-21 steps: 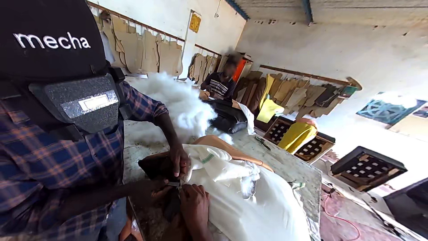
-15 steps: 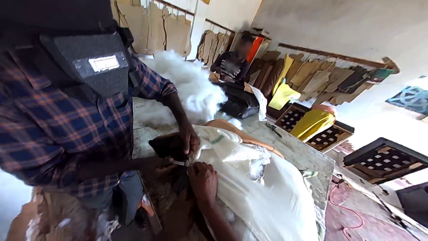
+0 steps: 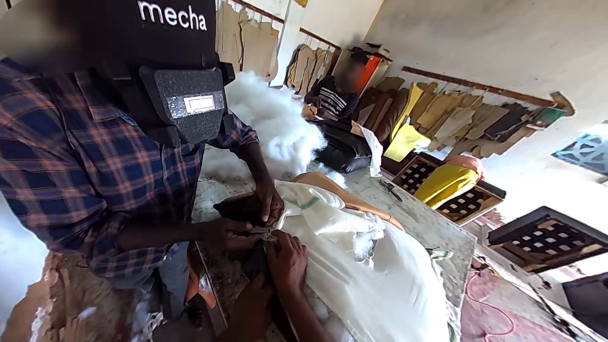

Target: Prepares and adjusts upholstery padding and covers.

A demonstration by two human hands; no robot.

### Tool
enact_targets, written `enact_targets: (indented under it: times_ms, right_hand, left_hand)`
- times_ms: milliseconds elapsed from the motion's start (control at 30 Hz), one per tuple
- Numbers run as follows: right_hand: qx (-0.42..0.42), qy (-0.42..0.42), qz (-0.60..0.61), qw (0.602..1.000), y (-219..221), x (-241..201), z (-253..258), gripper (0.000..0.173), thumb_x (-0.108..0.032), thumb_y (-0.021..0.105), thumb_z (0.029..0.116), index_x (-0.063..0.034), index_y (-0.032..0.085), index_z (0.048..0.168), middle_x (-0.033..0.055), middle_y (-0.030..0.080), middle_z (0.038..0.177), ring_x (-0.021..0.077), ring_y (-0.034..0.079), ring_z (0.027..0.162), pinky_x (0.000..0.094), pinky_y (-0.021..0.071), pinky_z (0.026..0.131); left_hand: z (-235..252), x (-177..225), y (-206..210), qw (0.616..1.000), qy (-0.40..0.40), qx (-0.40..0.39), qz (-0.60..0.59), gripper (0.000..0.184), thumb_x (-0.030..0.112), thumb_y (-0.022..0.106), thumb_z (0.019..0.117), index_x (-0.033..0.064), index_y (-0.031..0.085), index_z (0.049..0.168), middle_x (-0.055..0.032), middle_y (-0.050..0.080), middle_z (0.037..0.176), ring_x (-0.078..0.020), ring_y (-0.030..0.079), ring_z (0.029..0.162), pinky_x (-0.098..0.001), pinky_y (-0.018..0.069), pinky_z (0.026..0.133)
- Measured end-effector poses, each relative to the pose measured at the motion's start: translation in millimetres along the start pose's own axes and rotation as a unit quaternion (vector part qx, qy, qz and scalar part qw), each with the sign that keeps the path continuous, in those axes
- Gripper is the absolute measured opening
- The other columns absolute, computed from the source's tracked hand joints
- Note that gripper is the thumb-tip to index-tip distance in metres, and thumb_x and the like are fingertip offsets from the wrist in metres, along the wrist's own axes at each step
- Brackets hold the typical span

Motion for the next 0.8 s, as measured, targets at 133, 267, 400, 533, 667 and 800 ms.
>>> enact_targets:
  times_ms: [133, 267, 400, 533, 667, 800]
  right_hand:
    - [0.007, -0.023, 0.024, 0.999, 0, 1, -3, 0.021, -0.027, 0.063, 0.0934, -0.0269, 0.079, 0.107, -0.0049, 0.069, 0.088, 0.0157, 0.064, 0.081, 0.0422, 0.0487, 0.071]
    - [-0.003, 0.001, 0.038, 0.999, -3, 3, -2, 0.017, -0.028, 0.062, 0.0946, -0.0243, 0.078, 0.096, -0.006, 0.069, 0.087, 0.0144, 0.064, 0.083, 0.0423, 0.0496, 0.075]
    - [-0.054, 0.023, 0.035, 0.998, -1, -4, -1, 0.029, -0.031, 0.072, 0.0857, -0.0193, 0.075, 0.113, -0.0014, 0.07, 0.097, 0.0198, 0.065, 0.092, 0.0486, 0.049, 0.079]
    - [-0.099, 0.031, 0.032, 0.994, 1, -8, 2, 0.045, -0.052, 0.074, 0.0863, -0.0258, 0.072, 0.124, -0.0018, 0.069, 0.099, 0.0212, 0.063, 0.093, 0.0495, 0.0476, 0.078]
    - [-0.084, 0.052, 0.016, 0.995, 2, -8, 6, 0.034, -0.052, 0.071, 0.0926, -0.0249, 0.075, 0.113, -0.001, 0.069, 0.094, 0.0212, 0.063, 0.087, 0.049, 0.0463, 0.076]
    - [-0.073, 0.045, 0.007, 0.996, 4, -7, 7, 0.022, -0.037, 0.063, 0.1006, -0.022, 0.078, 0.106, 0.0015, 0.072, 0.095, 0.0241, 0.066, 0.089, 0.052, 0.049, 0.076]
  left_hand:
    - [-1, -2, 1, 1.0, 0.009, 0.016, -0.005, 0.028, 0.016, 0.06, 0.0949, 0.0191, 0.076, 0.117, -0.0079, 0.067, 0.126, -0.0209, 0.066, 0.113, -0.0394, 0.0559, 0.096]
    - [-1, -3, 4, 1.0, 0.004, 0.007, -0.003, 0.03, 0.015, 0.058, 0.0949, 0.0204, 0.076, 0.118, -0.0069, 0.067, 0.123, -0.0195, 0.066, 0.11, -0.0381, 0.0571, 0.092]
    - [-1, -6, 6, 1.0, 0.006, 0.006, -0.016, 0.028, 0.017, 0.056, 0.0965, 0.0196, 0.076, 0.116, -0.0067, 0.066, 0.129, -0.0186, 0.064, 0.116, -0.0376, 0.0554, 0.097]
    - [1, -5, 5, 1.0, 0.019, 0.017, -0.016, 0.028, 0.018, 0.056, 0.0971, 0.0199, 0.075, 0.118, -0.0053, 0.065, 0.13, -0.0165, 0.064, 0.117, -0.0357, 0.0556, 0.097]
    - [3, -5, 4, 0.999, 0.02, 0.016, -0.033, 0.028, 0.017, 0.057, 0.0958, 0.0197, 0.076, 0.116, -0.0052, 0.065, 0.125, -0.0155, 0.065, 0.111, -0.0345, 0.0565, 0.093]
    - [3, -9, 7, 1.0, 0.004, 0.003, -0.02, 0.027, 0.018, 0.058, 0.0966, 0.02, 0.075, 0.117, -0.0054, 0.066, 0.124, -0.0172, 0.066, 0.11, -0.0371, 0.0576, 0.091]
Point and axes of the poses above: each hand's wrist, its own z-axis towards the middle knuckle, its own y-axis out of the palm, x = y × z, the point moved 10 cm from there along z, towards the middle knuckle
